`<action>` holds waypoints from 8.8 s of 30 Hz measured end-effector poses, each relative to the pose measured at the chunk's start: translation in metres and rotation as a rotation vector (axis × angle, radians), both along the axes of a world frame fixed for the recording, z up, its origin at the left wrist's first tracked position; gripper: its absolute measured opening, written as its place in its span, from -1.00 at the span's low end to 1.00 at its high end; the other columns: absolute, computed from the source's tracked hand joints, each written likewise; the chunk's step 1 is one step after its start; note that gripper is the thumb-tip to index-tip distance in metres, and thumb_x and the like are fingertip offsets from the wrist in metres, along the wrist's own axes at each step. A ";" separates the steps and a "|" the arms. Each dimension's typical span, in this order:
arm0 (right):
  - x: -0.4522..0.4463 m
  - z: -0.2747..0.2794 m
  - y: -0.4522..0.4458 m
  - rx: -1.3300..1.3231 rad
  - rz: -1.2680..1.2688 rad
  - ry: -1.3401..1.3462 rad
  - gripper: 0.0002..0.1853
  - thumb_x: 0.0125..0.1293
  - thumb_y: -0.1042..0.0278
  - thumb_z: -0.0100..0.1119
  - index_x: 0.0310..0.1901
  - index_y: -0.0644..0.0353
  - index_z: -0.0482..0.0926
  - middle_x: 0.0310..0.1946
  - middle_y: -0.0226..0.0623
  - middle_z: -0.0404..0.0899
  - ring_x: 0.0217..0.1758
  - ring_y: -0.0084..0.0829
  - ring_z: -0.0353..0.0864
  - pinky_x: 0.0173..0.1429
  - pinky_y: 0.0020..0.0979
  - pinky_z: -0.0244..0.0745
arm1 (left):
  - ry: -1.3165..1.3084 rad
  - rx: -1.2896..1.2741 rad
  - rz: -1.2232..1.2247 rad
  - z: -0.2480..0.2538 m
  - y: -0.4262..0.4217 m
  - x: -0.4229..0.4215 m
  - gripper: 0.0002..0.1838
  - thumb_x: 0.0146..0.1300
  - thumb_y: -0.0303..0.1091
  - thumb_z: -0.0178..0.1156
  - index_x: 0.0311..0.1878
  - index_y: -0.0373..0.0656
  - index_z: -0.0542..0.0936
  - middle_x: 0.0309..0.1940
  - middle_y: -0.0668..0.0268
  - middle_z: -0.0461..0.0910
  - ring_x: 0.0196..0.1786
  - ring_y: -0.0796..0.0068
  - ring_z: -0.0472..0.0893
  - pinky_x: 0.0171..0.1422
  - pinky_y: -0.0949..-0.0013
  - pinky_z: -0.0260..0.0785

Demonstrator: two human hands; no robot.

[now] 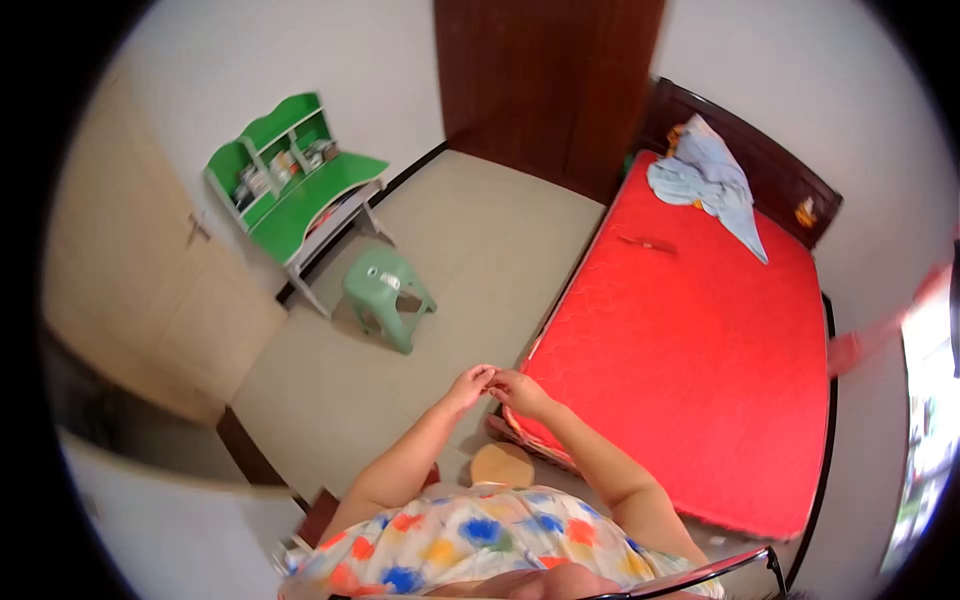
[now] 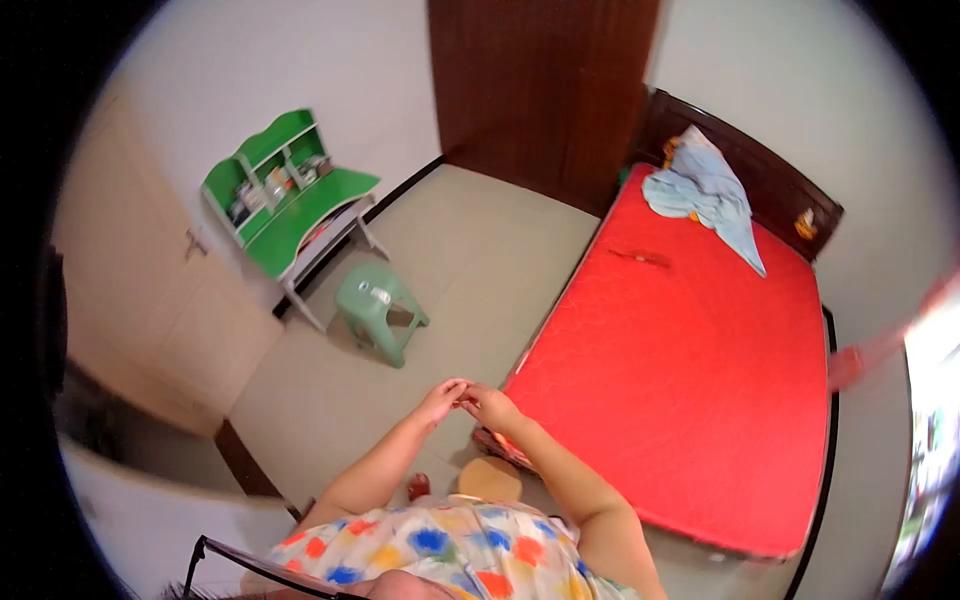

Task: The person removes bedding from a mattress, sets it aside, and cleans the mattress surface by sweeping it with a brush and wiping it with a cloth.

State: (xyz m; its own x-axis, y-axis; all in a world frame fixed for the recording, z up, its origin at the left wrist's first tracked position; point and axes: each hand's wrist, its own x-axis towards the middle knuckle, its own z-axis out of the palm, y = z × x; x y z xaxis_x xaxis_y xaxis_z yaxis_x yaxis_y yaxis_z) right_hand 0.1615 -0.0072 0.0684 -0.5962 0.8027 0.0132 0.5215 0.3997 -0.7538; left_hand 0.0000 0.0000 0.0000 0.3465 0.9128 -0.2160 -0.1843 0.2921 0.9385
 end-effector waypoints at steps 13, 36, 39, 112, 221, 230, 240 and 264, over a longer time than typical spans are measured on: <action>-0.198 0.003 0.082 0.005 -0.111 -0.084 -0.79 0.20 0.36 0.08 -0.14 0.18 0.53 -0.17 -0.18 0.50 -0.13 -0.17 0.50 -0.04 -0.27 0.42 | 0.094 -0.055 -0.214 0.017 0.105 -0.202 -0.73 0.32 -0.19 -0.02 0.00 -0.07 0.46 -0.14 0.42 0.52 -0.09 0.61 0.48 -0.01 0.48 0.28; 0.023 0.048 0.469 0.057 -0.587 -0.054 -0.78 0.21 0.30 0.10 -0.12 0.13 0.55 -0.14 -0.17 0.51 -0.13 -0.28 0.53 -0.03 -0.32 0.42 | 0.462 0.233 -0.390 0.114 0.551 -0.063 -0.69 0.19 -0.33 0.10 0.02 -0.14 0.48 -0.13 0.33 0.50 -0.08 0.54 0.44 -0.01 0.46 0.31; 0.067 0.082 0.514 0.091 -0.657 -0.036 -0.77 0.22 0.30 0.09 -0.12 0.16 0.54 -0.15 -0.16 0.50 -0.13 -0.27 0.51 -0.03 -0.33 0.41 | 0.393 0.276 -0.331 0.104 0.623 -0.061 -0.70 0.18 -0.32 0.10 0.00 -0.10 0.50 -0.17 0.38 0.49 -0.13 0.58 0.43 -0.06 0.48 0.30; 1.320 -0.004 1.354 -0.082 -2.174 -0.023 0.19 -0.23 -0.30 0.31 0.36 0.07 -0.14 0.29 0.25 -0.07 0.36 0.12 -0.03 0.36 -0.18 0.02 | 0.812 0.935 -1.003 0.049 1.682 1.304 0.10 -0.20 0.09 0.35 0.34 -0.22 0.01 0.32 0.05 0.09 0.36 0.12 0.09 0.38 0.25 0.00; 0.912 -0.107 1.115 -0.213 -2.407 0.811 0.01 -0.32 0.22 0.48 0.25 0.19 0.13 0.00 -0.15 0.46 0.04 -0.33 0.46 0.09 -0.38 0.34 | 0.934 0.904 -1.309 -0.035 1.456 1.147 -0.35 -0.16 -0.07 0.32 0.04 -0.19 0.47 -0.04 0.02 0.52 0.04 0.11 0.50 0.05 0.26 0.32; 0.856 -0.088 1.159 0.121 -2.454 1.214 -0.44 -0.11 0.47 0.25 0.05 0.18 0.43 -0.17 -0.31 0.56 -0.13 -0.44 0.50 -0.02 -0.47 0.36 | 0.746 0.765 -1.362 0.041 1.450 1.119 -0.43 -0.05 -0.31 0.26 0.09 -0.23 0.41 -0.02 0.05 0.51 0.04 0.15 0.49 0.08 0.36 0.29; 0.830 -0.033 1.161 0.402 -2.363 1.303 -0.52 -0.08 0.51 0.27 -0.01 0.25 0.47 -0.19 -0.39 0.55 -0.17 -0.53 0.49 -0.04 -0.52 0.35 | 0.350 0.451 -1.339 0.094 1.444 1.084 -0.40 -0.01 -0.48 0.17 0.18 -0.29 0.33 0.06 0.17 0.45 0.07 0.31 0.46 0.11 0.41 0.28; 0.783 0.022 1.386 1.288 -3.241 -0.066 -0.52 -0.07 0.37 0.34 -0.04 0.24 0.48 -0.26 -0.34 0.58 -0.23 -0.53 0.50 -0.11 -0.48 0.39 | -0.517 0.127 -2.333 0.044 1.432 1.226 -0.52 0.11 -0.32 0.18 0.09 -0.32 0.41 -0.06 0.21 0.50 -0.09 0.44 0.50 -0.04 0.46 0.34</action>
